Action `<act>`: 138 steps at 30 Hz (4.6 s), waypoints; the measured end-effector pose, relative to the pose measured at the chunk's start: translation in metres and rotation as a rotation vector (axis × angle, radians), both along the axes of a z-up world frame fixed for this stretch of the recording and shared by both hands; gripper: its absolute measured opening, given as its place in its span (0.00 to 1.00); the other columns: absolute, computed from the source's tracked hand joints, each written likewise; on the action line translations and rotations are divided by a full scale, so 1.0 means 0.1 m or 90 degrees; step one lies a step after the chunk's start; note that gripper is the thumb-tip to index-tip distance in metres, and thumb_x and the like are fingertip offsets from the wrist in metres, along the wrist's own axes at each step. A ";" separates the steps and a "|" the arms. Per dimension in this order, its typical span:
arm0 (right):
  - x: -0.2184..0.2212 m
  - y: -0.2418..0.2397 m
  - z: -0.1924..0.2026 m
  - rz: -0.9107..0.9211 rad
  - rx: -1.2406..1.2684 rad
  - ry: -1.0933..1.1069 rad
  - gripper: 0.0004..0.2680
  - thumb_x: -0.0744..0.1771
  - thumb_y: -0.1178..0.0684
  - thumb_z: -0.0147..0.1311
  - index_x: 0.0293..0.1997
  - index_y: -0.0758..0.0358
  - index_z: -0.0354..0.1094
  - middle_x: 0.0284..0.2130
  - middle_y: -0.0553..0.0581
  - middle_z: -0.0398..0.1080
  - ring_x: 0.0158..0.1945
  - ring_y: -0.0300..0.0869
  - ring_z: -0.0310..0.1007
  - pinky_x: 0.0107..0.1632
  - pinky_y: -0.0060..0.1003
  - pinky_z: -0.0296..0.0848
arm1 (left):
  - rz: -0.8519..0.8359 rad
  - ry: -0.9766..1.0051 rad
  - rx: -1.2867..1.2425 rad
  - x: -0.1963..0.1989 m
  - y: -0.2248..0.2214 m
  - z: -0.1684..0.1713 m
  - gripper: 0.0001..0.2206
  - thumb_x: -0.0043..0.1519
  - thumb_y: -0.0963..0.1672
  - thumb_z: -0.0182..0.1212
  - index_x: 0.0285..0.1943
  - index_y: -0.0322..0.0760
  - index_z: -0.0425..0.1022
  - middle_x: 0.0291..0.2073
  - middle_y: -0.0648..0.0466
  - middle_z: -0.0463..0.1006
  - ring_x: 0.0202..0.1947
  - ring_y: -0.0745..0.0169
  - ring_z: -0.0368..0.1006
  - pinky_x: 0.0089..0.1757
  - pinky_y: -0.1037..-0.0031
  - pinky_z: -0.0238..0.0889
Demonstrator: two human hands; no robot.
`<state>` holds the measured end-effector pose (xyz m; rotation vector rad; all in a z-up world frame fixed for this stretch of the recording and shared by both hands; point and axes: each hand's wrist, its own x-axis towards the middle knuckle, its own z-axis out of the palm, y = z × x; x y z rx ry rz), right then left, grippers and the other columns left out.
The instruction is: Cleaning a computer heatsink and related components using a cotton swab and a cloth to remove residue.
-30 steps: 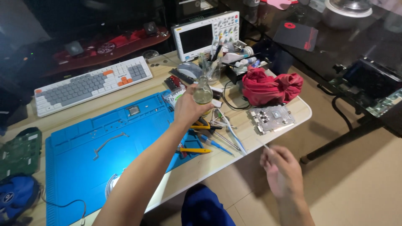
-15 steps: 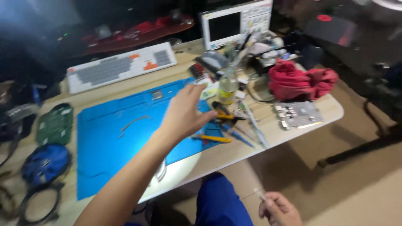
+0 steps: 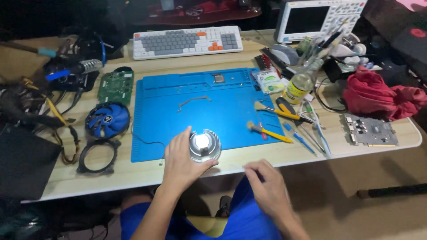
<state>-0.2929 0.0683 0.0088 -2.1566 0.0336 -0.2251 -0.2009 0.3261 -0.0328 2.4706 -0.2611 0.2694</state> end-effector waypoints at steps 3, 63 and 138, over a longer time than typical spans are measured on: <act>0.26 0.23 0.01 -0.019 -0.011 -0.034 0.06 0.69 0.52 0.58 0.43 0.54 0.83 0.37 0.48 0.85 0.41 0.39 0.82 0.45 0.36 0.76 | -0.026 -0.022 0.032 0.04 0.01 0.00 0.51 0.47 0.62 0.84 0.79 0.43 0.66 0.73 0.53 0.72 0.71 0.46 0.64 0.62 0.48 0.55; 0.49 0.86 -0.19 0.101 -0.088 -0.365 0.01 0.68 0.62 0.60 0.39 0.64 0.76 0.25 0.55 0.75 0.24 0.44 0.70 0.31 0.39 0.71 | -0.115 -0.205 -0.058 -0.10 0.06 -0.05 0.36 0.57 0.50 0.83 0.71 0.35 0.69 0.69 0.41 0.69 0.68 0.39 0.71 0.61 0.51 0.71; 0.62 0.45 -0.28 0.086 0.023 -0.203 0.00 0.67 0.58 0.64 0.39 0.58 0.79 0.14 0.57 0.64 0.20 0.46 0.66 0.28 0.43 0.73 | -0.079 -0.209 -0.053 -0.08 0.03 -0.13 0.49 0.48 0.63 0.80 0.76 0.38 0.70 0.68 0.43 0.75 0.63 0.43 0.77 0.61 0.51 0.69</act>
